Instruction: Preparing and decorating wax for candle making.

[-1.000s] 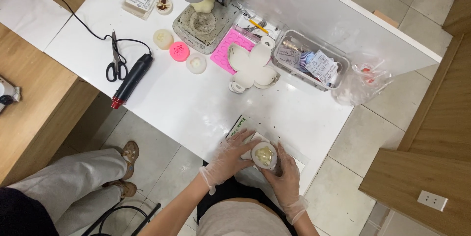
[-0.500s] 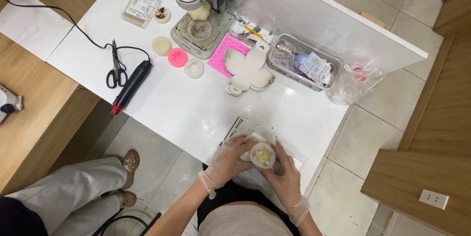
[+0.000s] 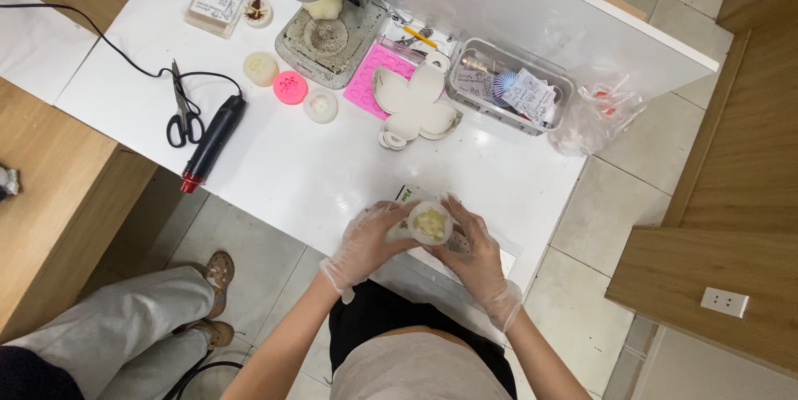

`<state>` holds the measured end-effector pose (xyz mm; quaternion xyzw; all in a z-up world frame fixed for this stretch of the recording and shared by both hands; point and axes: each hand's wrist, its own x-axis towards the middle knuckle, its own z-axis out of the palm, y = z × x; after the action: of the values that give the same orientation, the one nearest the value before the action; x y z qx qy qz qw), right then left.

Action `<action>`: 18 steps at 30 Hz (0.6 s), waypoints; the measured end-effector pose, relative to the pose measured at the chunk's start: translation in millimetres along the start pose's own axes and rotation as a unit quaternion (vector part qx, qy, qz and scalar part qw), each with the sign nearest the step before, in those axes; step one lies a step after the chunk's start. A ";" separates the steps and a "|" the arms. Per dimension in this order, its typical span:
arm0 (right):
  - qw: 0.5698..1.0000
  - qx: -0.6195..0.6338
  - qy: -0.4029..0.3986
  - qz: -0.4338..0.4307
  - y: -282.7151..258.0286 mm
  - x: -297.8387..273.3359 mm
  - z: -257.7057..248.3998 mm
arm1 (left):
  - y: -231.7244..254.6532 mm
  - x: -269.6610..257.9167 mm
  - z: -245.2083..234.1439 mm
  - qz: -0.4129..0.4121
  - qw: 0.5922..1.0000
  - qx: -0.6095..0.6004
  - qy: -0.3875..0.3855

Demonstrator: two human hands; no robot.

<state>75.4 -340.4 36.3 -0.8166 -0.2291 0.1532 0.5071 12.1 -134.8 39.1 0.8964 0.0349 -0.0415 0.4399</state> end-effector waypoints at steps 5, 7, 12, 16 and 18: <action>0.999 0.016 -0.008 -0.032 -7.1 36.7 16.3 | -21.7 15.1 -30.5 0.040 0.999 0.002 0.031; 0.999 0.016 -0.008 -0.041 -10.2 55.0 25.5 | -33.4 25.9 -44.8 0.012 1.000 -0.004 0.015; 0.999 -0.008 -0.004 -0.052 -18.4 109.8 57.9 | -73.8 58.1 -85.5 0.033 0.999 0.001 0.028; 0.999 -0.023 -0.009 -0.045 -25.9 167.3 87.6 | -121.2 95.7 -118.9 0.054 0.998 0.000 0.034; 0.998 -0.033 -0.006 -0.053 -29.8 197.7 102.7 | -142.8 115.3 -136.0 0.024 0.999 0.026 0.020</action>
<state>187.0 -146.5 14.4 -0.8186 -0.2797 0.1232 0.4863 118.5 63.0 -2.3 0.9088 0.0212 -0.0142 0.4164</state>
